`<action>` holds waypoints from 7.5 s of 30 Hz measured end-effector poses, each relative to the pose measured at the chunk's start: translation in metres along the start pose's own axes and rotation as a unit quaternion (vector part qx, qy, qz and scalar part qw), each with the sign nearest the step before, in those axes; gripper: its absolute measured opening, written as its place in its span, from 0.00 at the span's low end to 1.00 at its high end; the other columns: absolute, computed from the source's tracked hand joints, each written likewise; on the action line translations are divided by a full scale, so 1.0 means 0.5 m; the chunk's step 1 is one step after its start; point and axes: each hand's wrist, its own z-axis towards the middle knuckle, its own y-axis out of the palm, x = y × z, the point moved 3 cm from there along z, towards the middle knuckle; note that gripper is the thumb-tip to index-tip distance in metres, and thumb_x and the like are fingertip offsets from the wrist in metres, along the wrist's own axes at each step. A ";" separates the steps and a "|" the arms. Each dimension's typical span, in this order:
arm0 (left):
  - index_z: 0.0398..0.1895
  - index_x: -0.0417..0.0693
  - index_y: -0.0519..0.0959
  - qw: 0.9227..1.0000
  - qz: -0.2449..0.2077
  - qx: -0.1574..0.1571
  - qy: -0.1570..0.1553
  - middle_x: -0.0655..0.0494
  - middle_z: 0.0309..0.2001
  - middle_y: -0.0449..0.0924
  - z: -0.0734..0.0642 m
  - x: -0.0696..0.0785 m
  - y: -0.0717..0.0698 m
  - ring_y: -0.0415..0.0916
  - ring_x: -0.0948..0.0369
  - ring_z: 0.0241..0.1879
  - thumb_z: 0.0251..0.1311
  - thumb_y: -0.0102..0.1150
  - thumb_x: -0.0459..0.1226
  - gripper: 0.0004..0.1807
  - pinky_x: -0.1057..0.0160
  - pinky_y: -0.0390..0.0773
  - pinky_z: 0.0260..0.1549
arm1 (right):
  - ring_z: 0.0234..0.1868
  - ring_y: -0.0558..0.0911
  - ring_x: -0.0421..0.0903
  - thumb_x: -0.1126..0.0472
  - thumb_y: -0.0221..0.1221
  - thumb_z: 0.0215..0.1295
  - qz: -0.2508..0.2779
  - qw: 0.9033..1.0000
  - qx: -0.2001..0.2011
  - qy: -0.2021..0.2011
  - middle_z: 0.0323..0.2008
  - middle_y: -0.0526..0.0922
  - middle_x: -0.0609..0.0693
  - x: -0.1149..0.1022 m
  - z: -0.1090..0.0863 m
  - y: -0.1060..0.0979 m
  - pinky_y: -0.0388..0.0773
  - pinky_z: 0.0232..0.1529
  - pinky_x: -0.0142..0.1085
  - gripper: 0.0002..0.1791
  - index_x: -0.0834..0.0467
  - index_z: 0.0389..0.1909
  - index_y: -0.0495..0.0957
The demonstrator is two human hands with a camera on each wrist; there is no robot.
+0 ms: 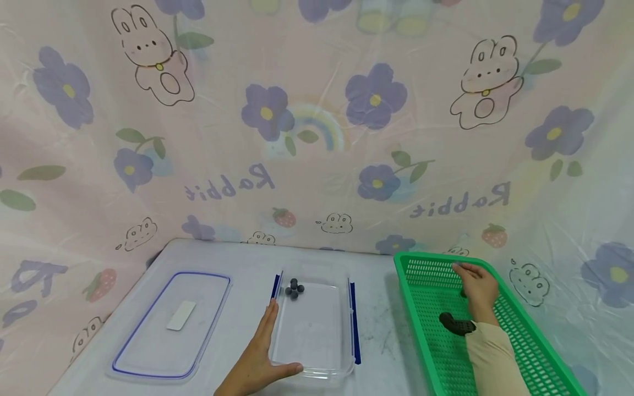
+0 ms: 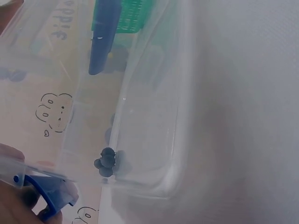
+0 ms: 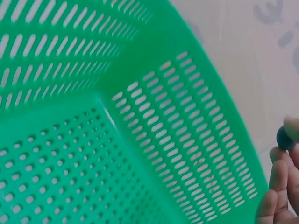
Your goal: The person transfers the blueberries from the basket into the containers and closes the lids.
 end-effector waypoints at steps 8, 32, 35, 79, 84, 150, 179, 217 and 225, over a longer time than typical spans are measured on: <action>0.78 0.47 0.40 0.998 0.052 0.002 0.017 0.48 0.77 0.35 -0.004 0.008 -0.004 0.39 0.45 0.73 0.45 0.71 0.60 0.66 0.34 0.57 0.60 | 0.39 0.75 0.35 0.44 0.65 0.59 0.023 1.000 -0.010 -0.004 0.31 0.78 0.31 -0.043 -0.043 -0.005 0.72 0.42 0.31 0.23 0.53 0.50 0.76; 0.76 0.37 0.47 0.977 0.187 0.050 0.085 0.42 0.75 0.45 0.002 0.025 0.001 0.45 0.47 0.73 0.50 0.65 0.62 0.61 0.37 0.55 0.63 | 0.43 0.77 0.35 0.51 0.67 0.60 0.086 0.984 -0.121 -0.093 0.36 0.81 0.37 -0.145 -0.149 0.031 0.72 0.42 0.23 0.25 0.62 0.53 0.76; 0.76 0.38 0.46 0.979 0.182 0.045 0.084 0.42 0.76 0.44 0.004 0.024 0.002 0.44 0.47 0.73 0.50 0.66 0.62 0.61 0.37 0.55 0.63 | 0.43 0.78 0.36 0.53 0.67 0.60 0.099 0.980 -0.139 -0.101 0.36 0.81 0.38 -0.159 -0.163 0.043 0.72 0.43 0.23 0.23 0.62 0.51 0.76; 0.77 0.42 0.45 0.989 0.147 0.022 0.020 0.46 0.77 0.40 0.009 0.018 0.006 0.40 0.48 0.74 0.45 0.67 0.65 0.65 0.35 0.49 0.64 | 0.40 0.81 0.45 0.64 0.68 0.58 0.138 0.920 -0.344 -0.132 0.38 0.83 0.55 -0.247 -0.334 0.417 0.77 0.49 0.41 0.17 0.67 0.46 0.79; 0.77 0.43 0.45 0.989 0.143 0.022 0.020 0.48 0.77 0.39 0.010 0.019 0.005 0.39 0.49 0.74 0.45 0.67 0.65 0.65 0.35 0.48 0.64 | 0.40 0.82 0.46 0.67 0.67 0.59 0.133 0.917 -0.355 -0.123 0.38 0.83 0.57 -0.237 -0.336 0.446 0.78 0.50 0.44 0.15 0.69 0.44 0.78; 0.77 0.39 0.44 0.990 0.124 0.026 0.053 0.43 0.76 0.41 0.006 0.016 0.004 0.39 0.45 0.73 0.48 0.68 0.62 0.64 0.32 0.50 0.62 | 0.34 0.82 0.44 0.62 0.70 0.54 -0.038 0.918 -0.379 -0.110 0.29 0.85 0.46 -0.152 -0.320 0.577 0.77 0.42 0.40 0.09 0.61 0.36 0.84; 0.77 0.41 0.43 0.991 0.120 0.034 0.043 0.45 0.77 0.39 0.008 0.014 0.000 0.39 0.46 0.74 0.46 0.69 0.63 0.65 0.34 0.48 0.63 | 0.43 0.80 0.48 0.63 0.66 0.62 0.171 0.907 -0.323 -0.211 0.41 0.82 0.54 -0.353 -0.307 0.342 0.76 0.47 0.37 0.14 0.65 0.45 0.79; 0.77 0.43 0.43 0.995 0.091 0.027 0.035 0.47 0.77 0.38 0.006 0.016 0.004 0.38 0.45 0.74 0.46 0.70 0.61 0.64 0.37 0.48 0.65 | 0.37 0.74 0.33 0.52 0.65 0.63 0.069 0.997 -0.002 -0.035 0.32 0.76 0.34 -0.103 -0.038 0.021 0.71 0.41 0.31 0.19 0.59 0.49 0.78; 0.78 0.47 0.41 0.995 0.084 0.026 0.043 0.49 0.77 0.38 0.007 0.013 0.007 0.38 0.47 0.74 0.47 0.70 0.60 0.64 0.34 0.50 0.63 | 0.33 0.74 0.34 0.42 0.69 0.54 0.032 0.997 0.070 0.009 0.33 0.78 0.37 0.121 0.125 -0.004 0.71 0.25 0.37 0.21 0.48 0.45 0.82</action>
